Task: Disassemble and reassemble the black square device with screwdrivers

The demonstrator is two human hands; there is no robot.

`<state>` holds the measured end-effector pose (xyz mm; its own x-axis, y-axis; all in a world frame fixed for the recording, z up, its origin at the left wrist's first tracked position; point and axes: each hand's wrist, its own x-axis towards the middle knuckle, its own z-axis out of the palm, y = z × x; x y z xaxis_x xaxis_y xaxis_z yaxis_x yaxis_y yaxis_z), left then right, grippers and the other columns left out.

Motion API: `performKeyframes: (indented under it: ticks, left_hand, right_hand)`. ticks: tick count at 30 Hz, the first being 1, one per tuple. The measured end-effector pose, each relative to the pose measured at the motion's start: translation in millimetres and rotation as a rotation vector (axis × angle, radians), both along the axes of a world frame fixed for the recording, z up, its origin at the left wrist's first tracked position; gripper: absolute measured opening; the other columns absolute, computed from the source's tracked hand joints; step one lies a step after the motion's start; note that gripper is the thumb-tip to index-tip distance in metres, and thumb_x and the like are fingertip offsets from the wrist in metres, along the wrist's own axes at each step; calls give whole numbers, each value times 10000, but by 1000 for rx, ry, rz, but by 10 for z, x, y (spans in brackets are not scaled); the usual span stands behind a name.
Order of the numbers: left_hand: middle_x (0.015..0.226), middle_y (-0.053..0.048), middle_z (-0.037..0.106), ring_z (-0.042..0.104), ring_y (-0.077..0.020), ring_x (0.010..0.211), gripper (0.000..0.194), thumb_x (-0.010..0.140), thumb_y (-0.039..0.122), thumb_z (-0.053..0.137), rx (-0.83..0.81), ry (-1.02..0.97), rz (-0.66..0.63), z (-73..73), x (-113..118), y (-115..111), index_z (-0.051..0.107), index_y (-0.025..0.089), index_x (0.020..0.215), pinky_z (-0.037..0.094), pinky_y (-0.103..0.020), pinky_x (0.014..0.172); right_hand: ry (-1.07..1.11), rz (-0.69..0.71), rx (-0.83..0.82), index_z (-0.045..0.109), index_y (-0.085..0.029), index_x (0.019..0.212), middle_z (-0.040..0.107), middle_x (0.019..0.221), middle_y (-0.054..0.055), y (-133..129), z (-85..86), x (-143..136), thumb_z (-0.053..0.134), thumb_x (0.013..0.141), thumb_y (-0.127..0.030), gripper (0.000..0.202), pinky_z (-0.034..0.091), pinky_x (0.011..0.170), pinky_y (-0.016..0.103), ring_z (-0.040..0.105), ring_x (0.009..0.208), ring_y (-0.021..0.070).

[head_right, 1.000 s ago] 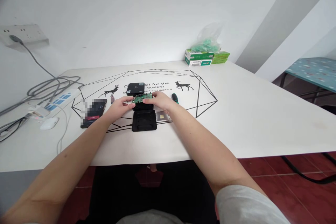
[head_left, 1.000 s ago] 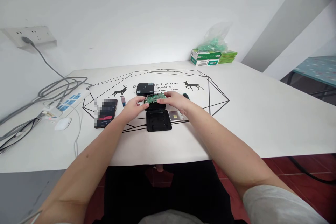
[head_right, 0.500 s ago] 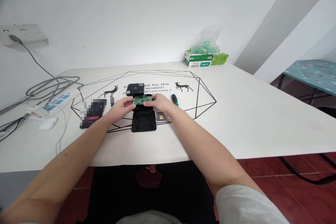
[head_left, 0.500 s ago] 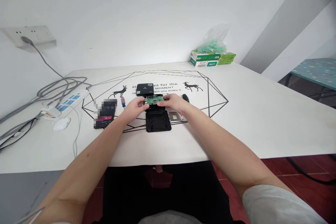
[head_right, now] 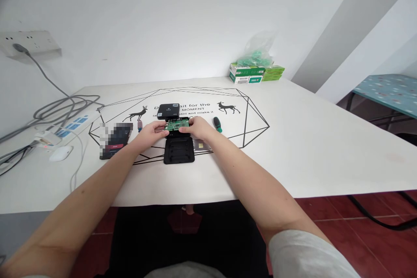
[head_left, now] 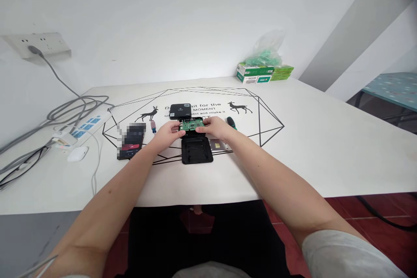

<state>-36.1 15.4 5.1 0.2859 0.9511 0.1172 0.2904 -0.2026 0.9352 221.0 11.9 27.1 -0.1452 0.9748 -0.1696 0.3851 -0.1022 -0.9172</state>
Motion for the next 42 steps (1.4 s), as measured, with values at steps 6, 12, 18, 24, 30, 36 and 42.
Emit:
performKeyframes:
  ticks: [6, 12, 18, 24, 30, 36, 42]
  left_hand:
    - [1310, -100, 812, 739, -385, 1267, 448, 742, 366, 973, -22, -27, 14, 9, 7, -4, 828, 239, 1146, 529, -586, 1218]
    - [1331, -118, 818, 737, -389, 1306, 500, 729, 347, 967, -73, -22, 22, -20, -2, 26, 823, 227, 1193, 506, -578, 1237]
    - [1348, -148, 807, 735, -402, 1318, 581, 688, 316, 993, -97, 21, 80, -72, -17, 70, 807, 209, 1228, 504, -591, 1234]
    - [1377, -163, 788, 711, -405, 1349, 663, 638, 306, 1021, -90, 13, 81, -86, -46, 82, 802, 202, 1255, 495, -597, 1237]
    - [1323, -137, 813, 722, -412, 1327, 577, 673, 337, 998, -103, 66, 84, -55, -51, 60, 829, 218, 1212, 509, -588, 1226]
    - [1378, -127, 800, 718, -401, 1351, 563, 720, 346, 966, -80, 103, 73, -54, -49, 52, 824, 222, 1250, 513, -553, 1239]
    - [1498, -145, 745, 708, -366, 1386, 593, 818, 391, 867, -75, 182, 48, -87, -47, 79, 771, 190, 1367, 531, -503, 1229]
  right_hand:
    - [-160, 30, 55, 760, -169, 869, 648, 708, -24, -19, 46, -6, 902, 842, -404, 276, 388, 666, 304, 543, 679, 149]
    - [-407, 43, 115, 697, -203, 761, 676, 706, 10, -118, 172, -70, 863, 899, -400, 292, 409, 659, 327, 588, 680, 181]
    - [-593, 52, 226, 743, -197, 816, 808, 937, 129, -98, 146, -117, 901, 895, -405, 273, 467, 721, 341, 698, 842, 258]
    - [-612, 69, 260, 792, -186, 1021, 822, 1083, 156, -85, 80, -102, 893, 904, -367, 238, 511, 799, 358, 738, 987, 298]
    - [-598, 64, 270, 797, -203, 966, 817, 1036, 134, -74, 101, -100, 909, 889, -345, 197, 493, 800, 358, 724, 972, 293]
    - [-650, 80, 251, 815, -202, 1006, 831, 1067, 117, -115, 162, -103, 867, 932, -342, 167, 500, 781, 325, 735, 972, 262]
    - [-736, 114, 250, 832, -203, 1054, 851, 1140, 93, -128, 171, -129, 766, 1010, -299, 124, 529, 871, 287, 762, 1079, 235]
